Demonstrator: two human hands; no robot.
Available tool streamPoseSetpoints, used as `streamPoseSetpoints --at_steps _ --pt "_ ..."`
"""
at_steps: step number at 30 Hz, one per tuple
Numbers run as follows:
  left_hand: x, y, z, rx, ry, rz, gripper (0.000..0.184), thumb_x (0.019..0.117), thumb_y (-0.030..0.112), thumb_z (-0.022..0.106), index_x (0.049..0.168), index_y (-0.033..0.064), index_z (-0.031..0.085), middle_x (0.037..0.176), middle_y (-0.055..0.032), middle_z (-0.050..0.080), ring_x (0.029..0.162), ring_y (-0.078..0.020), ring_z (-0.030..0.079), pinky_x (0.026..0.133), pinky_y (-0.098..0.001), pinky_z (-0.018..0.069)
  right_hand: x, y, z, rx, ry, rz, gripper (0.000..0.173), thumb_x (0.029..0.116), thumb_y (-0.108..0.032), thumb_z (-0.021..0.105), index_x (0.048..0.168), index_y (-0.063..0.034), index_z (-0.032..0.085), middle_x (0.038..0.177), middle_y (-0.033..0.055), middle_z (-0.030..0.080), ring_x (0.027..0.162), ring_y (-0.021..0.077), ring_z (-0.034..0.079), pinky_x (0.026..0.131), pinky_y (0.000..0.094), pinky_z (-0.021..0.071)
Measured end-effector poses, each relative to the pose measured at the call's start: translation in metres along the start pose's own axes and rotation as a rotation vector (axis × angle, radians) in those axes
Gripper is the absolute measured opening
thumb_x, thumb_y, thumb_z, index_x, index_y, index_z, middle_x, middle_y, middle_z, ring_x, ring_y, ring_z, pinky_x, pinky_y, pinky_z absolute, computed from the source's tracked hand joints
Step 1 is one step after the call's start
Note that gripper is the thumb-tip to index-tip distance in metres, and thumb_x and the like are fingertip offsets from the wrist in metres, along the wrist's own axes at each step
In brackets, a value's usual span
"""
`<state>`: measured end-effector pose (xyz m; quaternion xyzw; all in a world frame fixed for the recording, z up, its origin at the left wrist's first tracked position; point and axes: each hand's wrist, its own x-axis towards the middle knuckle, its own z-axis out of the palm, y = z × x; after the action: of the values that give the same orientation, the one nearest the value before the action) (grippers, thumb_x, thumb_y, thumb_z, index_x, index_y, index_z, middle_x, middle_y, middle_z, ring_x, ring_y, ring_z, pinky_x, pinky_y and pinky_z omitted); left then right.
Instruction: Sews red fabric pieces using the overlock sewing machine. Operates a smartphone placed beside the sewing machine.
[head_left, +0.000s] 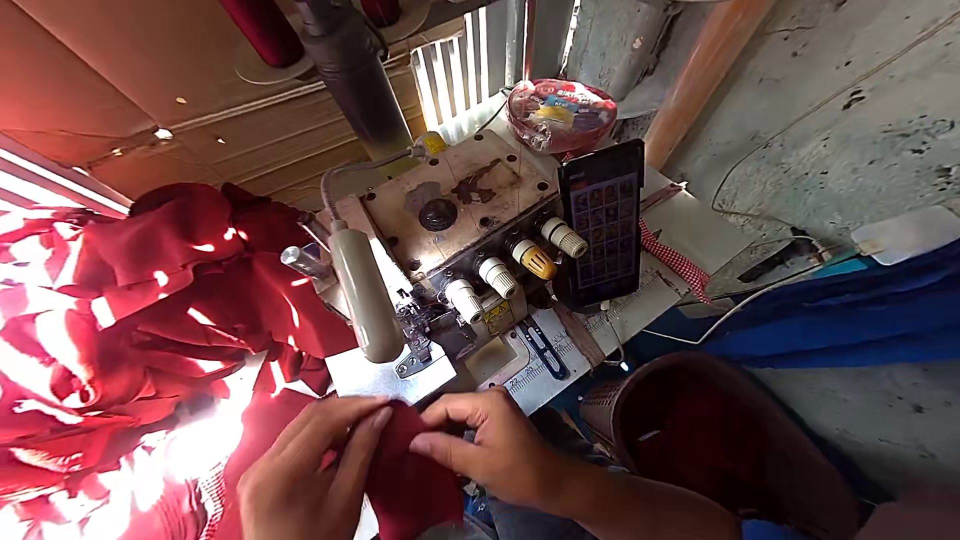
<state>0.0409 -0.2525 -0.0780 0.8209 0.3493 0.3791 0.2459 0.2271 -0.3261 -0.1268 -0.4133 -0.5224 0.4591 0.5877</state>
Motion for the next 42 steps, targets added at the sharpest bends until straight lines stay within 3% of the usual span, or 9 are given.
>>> streamPoseSetpoints --at_steps 3,6,16,22,27,30,34,39,42 --pt "0.010 -0.012 0.006 -0.068 -0.011 -0.127 0.018 0.0897 0.025 0.077 0.096 0.0086 0.076 0.088 0.0043 0.077 0.077 -0.0033 0.073 0.072 -0.0206 0.0636 0.002 0.013 -0.001 -0.060 0.088 0.032 0.015 0.0978 -0.013 0.069 0.099 -0.0004 0.076 0.090 0.0039 0.075 0.082 0.0041 0.070 0.076 0.0228 0.0591" --pt "0.015 -0.012 0.004 -0.068 -0.066 -0.179 0.020 0.0876 0.031 0.078 0.093 0.0120 0.077 0.084 0.0076 0.076 0.073 -0.0014 0.072 0.069 -0.0188 0.0622 -0.003 0.018 -0.007 -0.109 0.152 0.006 0.014 0.0952 -0.014 0.073 0.098 -0.0018 0.078 0.093 0.0029 0.076 0.086 0.0033 0.070 0.079 0.0214 0.0593" --pt "0.024 -0.002 0.002 -0.222 -0.218 -0.266 0.015 0.0961 0.028 0.070 0.095 0.0150 0.077 0.082 0.0068 0.075 0.073 -0.0028 0.071 0.067 -0.0186 0.0599 -0.005 0.012 -0.017 -0.152 0.182 -0.036 0.013 0.0908 -0.016 0.078 0.092 -0.0030 0.079 0.091 0.0036 0.076 0.088 0.0067 0.072 0.080 0.0214 0.0603" --pt "0.022 0.001 0.002 -0.237 -0.211 -0.246 0.015 0.1003 0.019 0.063 0.101 0.0103 0.075 0.087 0.0047 0.075 0.077 -0.0028 0.071 0.071 -0.0180 0.0605 -0.004 0.017 -0.017 -0.125 0.177 -0.073 0.015 0.0921 -0.017 0.077 0.090 -0.0023 0.077 0.090 0.0036 0.075 0.086 0.0062 0.070 0.078 0.0205 0.0594" --pt "0.011 0.003 0.005 -0.231 -0.162 -0.184 0.017 0.1012 0.019 0.062 0.103 0.0076 0.074 0.091 0.0036 0.075 0.080 -0.0039 0.071 0.072 -0.0196 0.0613 -0.011 0.019 -0.019 -0.106 0.138 -0.059 0.014 0.0924 -0.013 0.076 0.097 -0.0008 0.076 0.098 0.0058 0.075 0.093 0.0098 0.071 0.084 0.0238 0.0608" --pt "-0.007 0.017 -0.005 -0.329 -0.147 -0.079 0.019 0.1023 0.022 0.062 0.104 0.0064 0.072 0.096 0.0002 0.073 0.083 -0.0064 0.069 0.074 -0.0245 0.0609 -0.022 -0.002 -0.023 0.042 -0.008 0.010 0.014 0.0968 -0.015 0.071 0.103 -0.0016 0.073 0.097 0.0030 0.074 0.089 0.0065 0.070 0.080 0.0236 0.0608" --pt "-0.025 0.048 -0.024 -0.338 -0.128 -0.075 0.016 0.1061 0.023 0.056 0.109 0.0125 0.068 0.101 0.0034 0.073 0.090 -0.0027 0.070 0.079 -0.0203 0.0593 -0.021 -0.039 -0.027 0.044 -0.306 -0.041 0.016 0.1005 -0.016 0.067 0.104 -0.0003 0.068 0.088 0.0000 0.072 0.079 -0.0026 0.066 0.072 0.0141 0.0560" --pt "0.001 0.005 0.005 -0.062 0.013 -0.088 0.017 0.1031 0.016 0.058 0.111 0.0057 0.068 0.087 0.0053 0.071 0.071 0.0026 0.065 0.066 -0.0172 0.0560 0.010 -0.015 -0.022 -0.623 0.083 -0.183 0.011 0.0953 -0.018 0.072 0.098 -0.0098 0.079 0.092 -0.0034 0.076 0.086 0.0018 0.071 0.078 0.0232 0.0604" --pt "0.008 0.000 0.008 -0.181 0.045 -0.145 0.015 0.1024 0.012 0.060 0.114 0.0057 0.067 0.089 0.0059 0.073 0.072 0.0007 0.067 0.066 -0.0169 0.0570 0.020 -0.018 -0.028 -0.569 0.086 -0.138 0.008 0.0922 -0.015 0.076 0.098 -0.0111 0.079 0.091 -0.0053 0.076 0.081 0.0010 0.071 0.073 0.0210 0.0616"
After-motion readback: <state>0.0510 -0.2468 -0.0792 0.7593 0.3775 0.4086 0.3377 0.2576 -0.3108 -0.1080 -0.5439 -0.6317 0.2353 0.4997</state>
